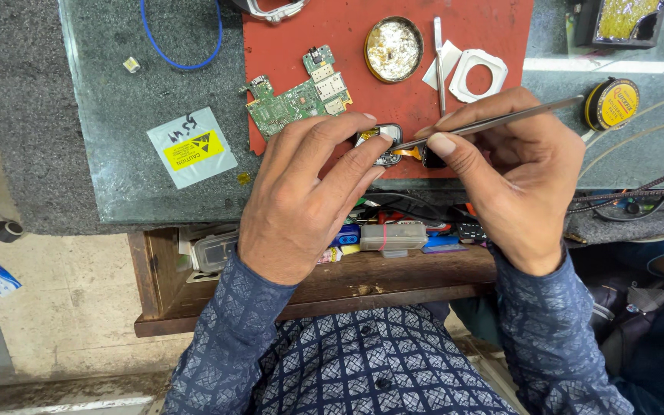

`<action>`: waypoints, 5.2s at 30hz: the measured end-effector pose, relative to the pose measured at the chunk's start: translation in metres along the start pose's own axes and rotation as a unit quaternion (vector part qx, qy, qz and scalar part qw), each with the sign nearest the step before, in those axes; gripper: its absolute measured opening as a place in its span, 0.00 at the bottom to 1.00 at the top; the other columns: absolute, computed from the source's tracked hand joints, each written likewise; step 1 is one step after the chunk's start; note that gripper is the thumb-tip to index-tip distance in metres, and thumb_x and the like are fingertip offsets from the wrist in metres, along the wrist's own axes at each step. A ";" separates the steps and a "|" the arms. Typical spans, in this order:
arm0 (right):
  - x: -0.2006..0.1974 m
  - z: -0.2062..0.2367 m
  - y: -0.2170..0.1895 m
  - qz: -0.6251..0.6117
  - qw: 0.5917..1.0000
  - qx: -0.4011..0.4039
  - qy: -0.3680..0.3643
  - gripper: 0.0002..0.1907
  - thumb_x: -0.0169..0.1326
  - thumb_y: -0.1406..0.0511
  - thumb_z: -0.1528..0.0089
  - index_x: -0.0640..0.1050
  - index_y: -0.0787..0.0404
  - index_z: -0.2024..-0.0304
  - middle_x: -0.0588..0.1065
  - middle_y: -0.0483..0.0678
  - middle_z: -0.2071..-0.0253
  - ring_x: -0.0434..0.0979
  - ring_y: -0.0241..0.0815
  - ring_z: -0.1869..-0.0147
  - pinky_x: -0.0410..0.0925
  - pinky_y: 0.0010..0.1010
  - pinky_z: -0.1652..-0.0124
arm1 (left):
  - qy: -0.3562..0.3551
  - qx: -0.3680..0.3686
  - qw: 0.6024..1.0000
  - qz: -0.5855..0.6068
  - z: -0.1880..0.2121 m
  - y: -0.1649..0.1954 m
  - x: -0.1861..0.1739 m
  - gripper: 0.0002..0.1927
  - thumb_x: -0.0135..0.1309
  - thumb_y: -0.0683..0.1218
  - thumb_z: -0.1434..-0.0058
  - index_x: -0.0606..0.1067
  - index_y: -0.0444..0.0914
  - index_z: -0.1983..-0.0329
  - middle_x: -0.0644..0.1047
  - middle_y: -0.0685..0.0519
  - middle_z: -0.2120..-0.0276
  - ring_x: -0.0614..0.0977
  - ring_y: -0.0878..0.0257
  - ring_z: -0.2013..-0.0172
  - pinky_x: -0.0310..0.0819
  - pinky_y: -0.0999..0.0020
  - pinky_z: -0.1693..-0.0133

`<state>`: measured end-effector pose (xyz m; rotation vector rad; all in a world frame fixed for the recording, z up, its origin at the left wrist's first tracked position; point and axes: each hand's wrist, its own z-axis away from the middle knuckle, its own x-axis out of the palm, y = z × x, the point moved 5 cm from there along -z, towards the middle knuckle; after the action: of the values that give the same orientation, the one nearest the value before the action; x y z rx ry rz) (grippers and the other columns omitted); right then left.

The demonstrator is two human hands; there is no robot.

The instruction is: The person uses tweezers to place a small white component onto the smartwatch body, then attaches the watch band and snaps the case halves together. The person rotates the assembled watch to check the fit and alignment.

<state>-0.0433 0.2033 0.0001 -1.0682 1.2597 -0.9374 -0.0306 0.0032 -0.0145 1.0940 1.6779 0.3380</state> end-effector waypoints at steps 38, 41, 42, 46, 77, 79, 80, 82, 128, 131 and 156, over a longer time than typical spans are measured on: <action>-0.002 -0.006 0.003 0.037 0.999 -0.014 -0.024 0.04 0.58 0.77 0.28 0.74 0.71 0.53 0.78 0.54 0.56 0.82 0.37 0.51 0.75 0.23 0.50 | -0.013 -0.023 1.000 0.005 -0.007 -0.003 0.003 0.18 0.66 0.42 0.36 0.79 0.41 0.42 0.75 0.55 0.44 0.77 0.57 0.45 0.76 0.61 0.43; -0.006 -0.007 0.005 0.038 0.999 0.002 -0.023 0.04 0.59 0.77 0.28 0.75 0.71 0.54 0.78 0.53 0.57 0.81 0.34 0.54 0.74 0.21 0.52 | -0.017 -0.028 0.999 0.009 -0.008 -0.001 0.004 0.19 0.67 0.41 0.36 0.79 0.41 0.42 0.75 0.55 0.44 0.77 0.56 0.44 0.76 0.61 0.42; -0.006 -0.009 0.006 0.030 0.999 0.007 -0.021 0.04 0.59 0.76 0.28 0.75 0.71 0.54 0.78 0.52 0.58 0.81 0.34 0.54 0.74 0.21 0.52 | -0.019 -0.029 0.999 0.010 -0.009 -0.001 0.004 0.19 0.67 0.41 0.37 0.79 0.41 0.42 0.75 0.55 0.44 0.77 0.56 0.44 0.76 0.61 0.42; -0.008 -0.012 0.012 0.000 1.000 0.018 -0.009 0.06 0.59 0.75 0.29 0.74 0.70 0.54 0.80 0.51 0.59 0.81 0.33 0.55 0.74 0.21 0.52 | -0.026 -0.032 0.999 0.022 -0.012 -0.001 0.005 0.20 0.66 0.40 0.38 0.79 0.40 0.42 0.74 0.54 0.44 0.77 0.55 0.45 0.75 0.60 0.43; -0.012 -0.025 -0.009 0.163 0.984 -0.062 -0.041 0.02 0.61 0.73 0.33 0.80 0.67 0.59 0.76 0.46 0.61 0.75 0.32 0.59 0.66 0.23 0.59 | -0.030 -0.040 0.998 0.032 -0.014 -0.004 0.019 0.21 0.67 0.40 0.37 0.79 0.41 0.41 0.74 0.53 0.43 0.77 0.56 0.44 0.77 0.62 0.42; -0.011 -0.028 -0.008 0.137 0.989 -0.035 -0.040 0.03 0.61 0.72 0.34 0.79 0.67 0.59 0.75 0.44 0.62 0.75 0.31 0.60 0.66 0.22 0.59 | -0.030 -0.039 0.998 0.032 -0.015 -0.004 0.018 0.21 0.67 0.40 0.37 0.79 0.41 0.41 0.74 0.53 0.43 0.77 0.56 0.44 0.76 0.62 0.42; -0.011 -0.029 -0.007 0.117 0.992 -0.015 -0.040 0.04 0.60 0.72 0.35 0.78 0.67 0.59 0.75 0.43 0.63 0.75 0.30 0.60 0.66 0.21 0.60 | -0.030 -0.038 0.998 0.032 -0.015 -0.004 0.017 0.21 0.67 0.40 0.37 0.79 0.41 0.41 0.74 0.53 0.43 0.77 0.56 0.44 0.76 0.62 0.42; -0.010 -0.031 -0.007 0.082 0.996 0.005 -0.040 0.04 0.60 0.71 0.34 0.78 0.66 0.58 0.75 0.42 0.63 0.74 0.29 0.61 0.67 0.20 0.60 | -0.029 -0.037 0.998 0.033 -0.016 -0.003 0.017 0.21 0.66 0.40 0.37 0.79 0.41 0.41 0.74 0.53 0.43 0.77 0.56 0.44 0.76 0.62 0.42; -0.001 -0.023 0.005 0.042 0.999 0.016 -0.007 0.06 0.59 0.74 0.33 0.75 0.68 0.56 0.77 0.48 0.59 0.80 0.33 0.55 0.75 0.23 0.52 | -0.015 -0.037 0.999 0.032 -0.007 -0.010 0.012 0.20 0.67 0.41 0.36 0.78 0.40 0.41 0.75 0.54 0.44 0.78 0.57 0.45 0.78 0.63 0.43; 0.000 -0.021 0.006 0.034 0.999 0.016 -0.003 0.06 0.59 0.75 0.33 0.74 0.68 0.55 0.78 0.49 0.59 0.80 0.34 0.54 0.75 0.24 0.51 | -0.014 -0.037 0.999 0.033 -0.007 -0.011 0.013 0.20 0.67 0.41 0.36 0.78 0.40 0.41 0.75 0.54 0.44 0.78 0.57 0.44 0.78 0.63 0.43; -0.001 0.007 0.026 -0.018 0.998 -0.017 0.066 0.06 0.60 0.76 0.27 0.74 0.70 0.54 0.76 0.50 0.54 0.83 0.39 0.49 0.77 0.26 0.46 | -0.016 -0.033 0.998 0.041 -0.006 -0.011 0.012 0.21 0.67 0.40 0.35 0.78 0.42 0.39 0.74 0.54 0.43 0.78 0.58 0.46 0.77 0.65 0.45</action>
<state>-0.0371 0.2112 -0.0248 -1.0722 1.3734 -1.0307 -0.0419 0.0087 -0.0272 1.1156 1.5854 0.4237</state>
